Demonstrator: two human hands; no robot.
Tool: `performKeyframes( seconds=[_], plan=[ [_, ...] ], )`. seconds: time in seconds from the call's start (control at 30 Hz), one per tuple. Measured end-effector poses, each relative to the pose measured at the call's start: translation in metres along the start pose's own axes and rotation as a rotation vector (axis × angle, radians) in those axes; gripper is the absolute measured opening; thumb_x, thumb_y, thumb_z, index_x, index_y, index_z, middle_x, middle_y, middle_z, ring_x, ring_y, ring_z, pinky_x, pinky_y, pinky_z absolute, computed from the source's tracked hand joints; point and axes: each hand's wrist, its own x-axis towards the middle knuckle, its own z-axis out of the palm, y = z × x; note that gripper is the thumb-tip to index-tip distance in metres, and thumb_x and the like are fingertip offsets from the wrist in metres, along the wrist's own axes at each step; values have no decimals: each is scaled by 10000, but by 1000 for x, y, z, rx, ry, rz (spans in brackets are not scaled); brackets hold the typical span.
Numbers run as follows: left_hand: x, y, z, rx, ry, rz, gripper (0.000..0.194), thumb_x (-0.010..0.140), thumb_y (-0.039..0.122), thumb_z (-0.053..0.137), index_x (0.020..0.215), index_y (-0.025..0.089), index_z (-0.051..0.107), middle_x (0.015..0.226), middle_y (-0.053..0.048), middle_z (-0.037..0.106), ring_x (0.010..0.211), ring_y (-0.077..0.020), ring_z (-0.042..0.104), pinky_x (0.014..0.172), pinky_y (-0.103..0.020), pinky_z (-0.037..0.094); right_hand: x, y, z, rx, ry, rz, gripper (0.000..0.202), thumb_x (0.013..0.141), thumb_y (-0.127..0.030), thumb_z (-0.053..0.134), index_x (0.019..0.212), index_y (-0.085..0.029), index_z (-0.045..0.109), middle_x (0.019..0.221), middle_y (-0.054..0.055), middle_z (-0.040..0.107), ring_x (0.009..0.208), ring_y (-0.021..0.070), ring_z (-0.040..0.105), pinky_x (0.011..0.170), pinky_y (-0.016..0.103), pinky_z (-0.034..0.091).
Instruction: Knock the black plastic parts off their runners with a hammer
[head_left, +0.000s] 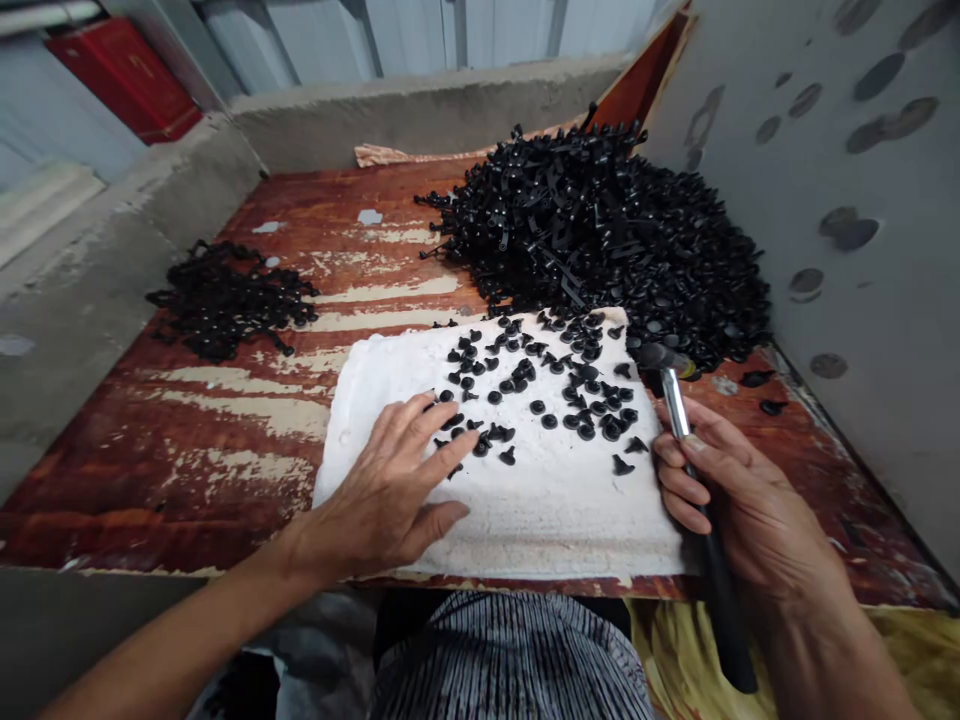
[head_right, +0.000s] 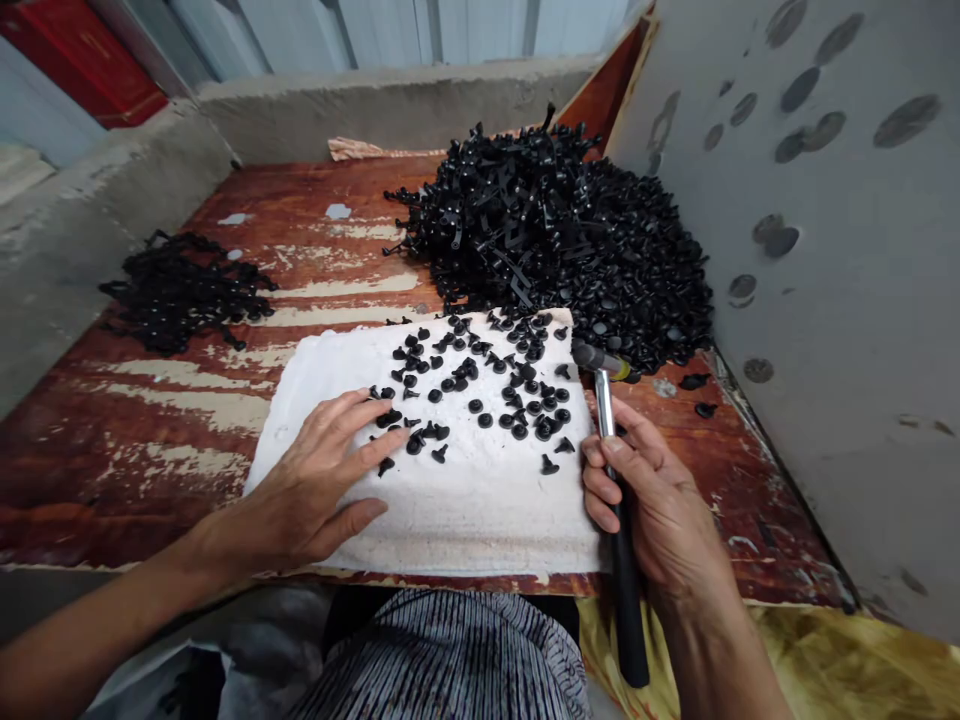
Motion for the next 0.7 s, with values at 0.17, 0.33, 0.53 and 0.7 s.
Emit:
performKeyframes(
  seconds=[0.17, 0.33, 0.53, 0.7],
  plan=[
    [6, 11, 7, 1, -26, 68, 496, 931, 399, 528, 1381, 204, 450, 1451, -207, 450, 1391, -424, 333, 1068, -716, 308, 0, 0, 0, -10, 5, 6, 515, 536, -263, 917, 989, -232, 674, 605, -50, 571, 404, 36, 373, 295, 105, 319],
    [-4, 7, 2, -34, -49, 26, 506, 949, 411, 484, 1405, 199, 437, 1434, -175, 506, 1404, -393, 342, 1108, -700, 261, -1, -1, -1, -14, 12, 3, 520, 534, -263, 919, 994, -227, 679, 605, -45, 572, 402, 35, 368, 290, 104, 322],
    [-15, -11, -13, -30, -11, -39, 424, 940, 329, 490, 1325, 154, 529, 1311, -165, 617, 1296, -347, 480, 1090, -613, 338, -3, -4, 4, -28, 16, -2, 475, 536, -232, 906, 960, -196, 696, 592, -29, 557, 398, 41, 384, 282, 112, 340],
    [-12, -23, -17, -94, 150, -47, 247, 928, 270, 479, 1059, 161, 658, 1049, -134, 689, 1064, -282, 594, 979, -501, 454, -2, -3, 6, -40, 29, 0, 504, 514, -229, 914, 966, -192, 693, 607, -25, 549, 392, 32, 378, 280, 106, 331]
  ],
)
